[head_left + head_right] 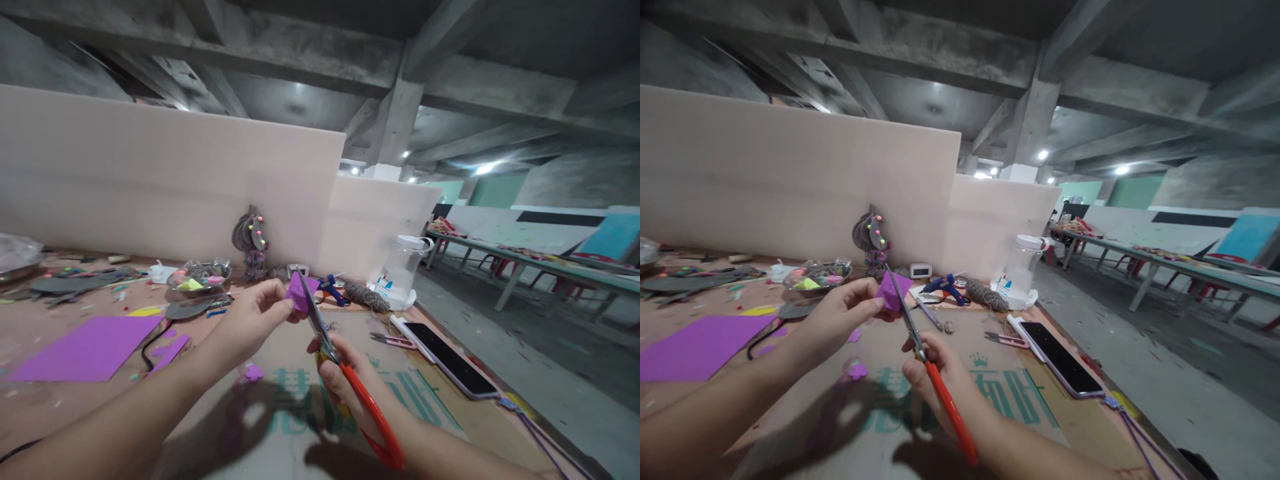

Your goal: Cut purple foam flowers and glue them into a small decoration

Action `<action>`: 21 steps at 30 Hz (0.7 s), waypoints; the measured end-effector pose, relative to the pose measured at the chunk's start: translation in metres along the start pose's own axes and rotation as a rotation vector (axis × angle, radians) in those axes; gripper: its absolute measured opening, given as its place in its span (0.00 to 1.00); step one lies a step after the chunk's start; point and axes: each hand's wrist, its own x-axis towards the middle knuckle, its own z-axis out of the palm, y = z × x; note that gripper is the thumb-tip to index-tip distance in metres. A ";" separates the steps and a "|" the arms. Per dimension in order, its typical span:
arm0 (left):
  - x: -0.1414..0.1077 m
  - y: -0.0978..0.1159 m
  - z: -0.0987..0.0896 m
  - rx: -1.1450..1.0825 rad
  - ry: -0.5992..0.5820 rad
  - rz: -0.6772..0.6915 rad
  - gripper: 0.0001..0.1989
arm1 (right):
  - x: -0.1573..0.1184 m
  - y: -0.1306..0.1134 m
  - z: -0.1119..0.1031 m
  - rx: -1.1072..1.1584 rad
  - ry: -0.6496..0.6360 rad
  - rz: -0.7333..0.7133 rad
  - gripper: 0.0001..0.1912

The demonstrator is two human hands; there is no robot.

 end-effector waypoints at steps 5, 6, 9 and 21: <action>0.002 0.003 -0.005 -0.070 -0.065 -0.017 0.08 | 0.000 0.000 -0.001 -0.020 -0.019 -0.004 0.27; 0.002 0.003 -0.005 -0.080 -0.071 -0.022 0.08 | 0.000 0.000 0.000 -0.018 -0.020 -0.004 0.27; 0.003 0.003 -0.006 -0.084 -0.059 -0.024 0.08 | 0.001 0.002 0.000 -0.009 -0.025 0.007 0.27; 0.005 0.002 -0.011 -0.006 -0.082 0.003 0.08 | 0.001 0.003 0.002 0.008 -0.004 0.018 0.27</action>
